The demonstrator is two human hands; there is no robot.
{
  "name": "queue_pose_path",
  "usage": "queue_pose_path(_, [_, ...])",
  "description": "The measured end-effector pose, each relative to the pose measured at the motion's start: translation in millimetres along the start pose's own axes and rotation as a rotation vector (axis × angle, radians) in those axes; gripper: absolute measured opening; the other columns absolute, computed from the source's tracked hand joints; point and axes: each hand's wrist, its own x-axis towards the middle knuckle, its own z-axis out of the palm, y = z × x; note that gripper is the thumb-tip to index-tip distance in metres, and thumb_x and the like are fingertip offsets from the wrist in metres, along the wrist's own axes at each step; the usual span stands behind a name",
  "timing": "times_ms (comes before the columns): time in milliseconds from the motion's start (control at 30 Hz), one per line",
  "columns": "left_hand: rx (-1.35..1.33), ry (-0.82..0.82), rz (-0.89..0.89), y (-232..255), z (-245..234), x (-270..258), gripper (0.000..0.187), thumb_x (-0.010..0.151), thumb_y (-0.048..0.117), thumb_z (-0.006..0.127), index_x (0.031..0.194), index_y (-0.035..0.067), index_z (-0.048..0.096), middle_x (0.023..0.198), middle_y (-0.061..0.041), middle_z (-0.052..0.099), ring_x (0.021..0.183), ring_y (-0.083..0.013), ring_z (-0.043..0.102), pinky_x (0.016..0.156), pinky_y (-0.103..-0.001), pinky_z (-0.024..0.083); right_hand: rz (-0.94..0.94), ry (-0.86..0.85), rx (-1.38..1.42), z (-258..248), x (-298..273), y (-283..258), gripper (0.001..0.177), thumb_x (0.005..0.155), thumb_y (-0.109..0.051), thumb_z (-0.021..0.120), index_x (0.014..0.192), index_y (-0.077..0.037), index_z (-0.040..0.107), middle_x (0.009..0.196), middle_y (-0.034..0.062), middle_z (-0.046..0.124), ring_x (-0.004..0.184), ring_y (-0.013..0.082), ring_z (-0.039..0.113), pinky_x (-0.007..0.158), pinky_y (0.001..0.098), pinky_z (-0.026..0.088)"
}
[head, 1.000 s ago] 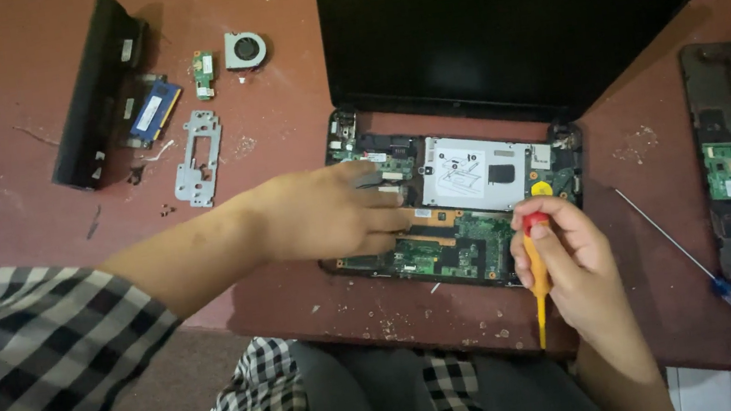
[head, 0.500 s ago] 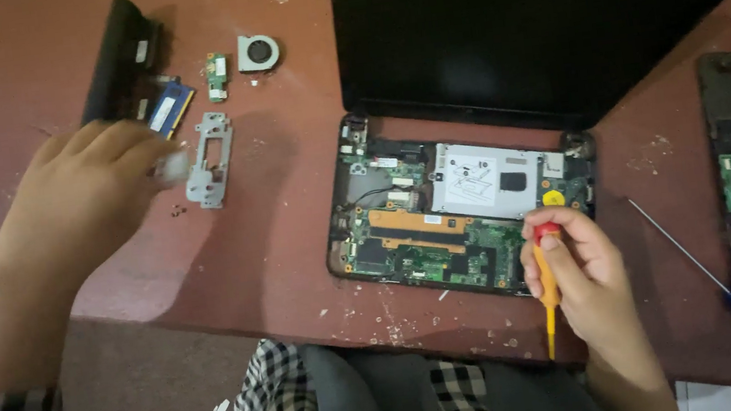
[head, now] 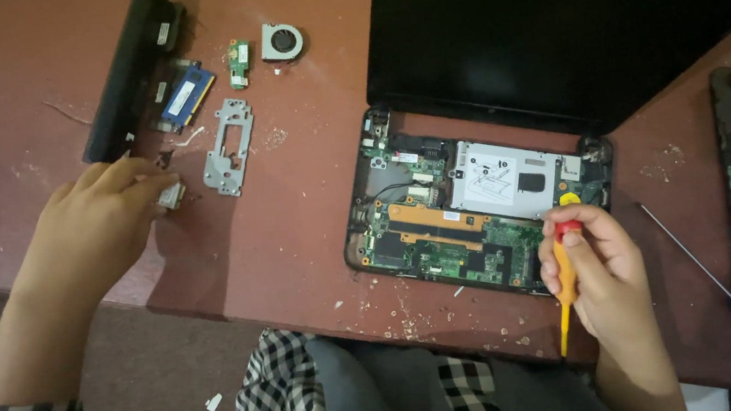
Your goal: A person uses a screwdriver to manipulate and disconnect a ribbon cable from a laptop motherboard during disassembly.
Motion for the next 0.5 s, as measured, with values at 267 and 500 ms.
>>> queue_pose_path(267, [-0.092, -0.109, -0.076, 9, -15, 7, 0.052, 0.082, 0.016, 0.064, 0.133, 0.024, 0.059, 0.127, -0.002, 0.060, 0.107, -0.0285, 0.063, 0.081, -0.047, 0.056, -0.006, -0.004, -0.003, -2, 1, 1, 0.015, 0.099, -0.002, 0.045, 0.110, 0.000, 0.055, 0.097, 0.0132, 0.053, 0.062, 0.0164, 0.049, 0.048, 0.0245, 0.040])
queue_pose_path(500, [-0.348, 0.199, 0.095, 102, -44, 34, 0.028, 0.079, 0.010, 0.059, 0.081, 0.028, 0.080, 0.113, -0.003, 0.070, 0.089, -0.0225, 0.065, 0.064, -0.039, 0.052, -0.030, -0.025, 0.012, 0, 1, 1, 0.017, 0.098, -0.001, 0.044, 0.111, 0.001, 0.054, 0.096, 0.0129, 0.052, 0.062, 0.0166, 0.050, 0.047, 0.0245, 0.040])
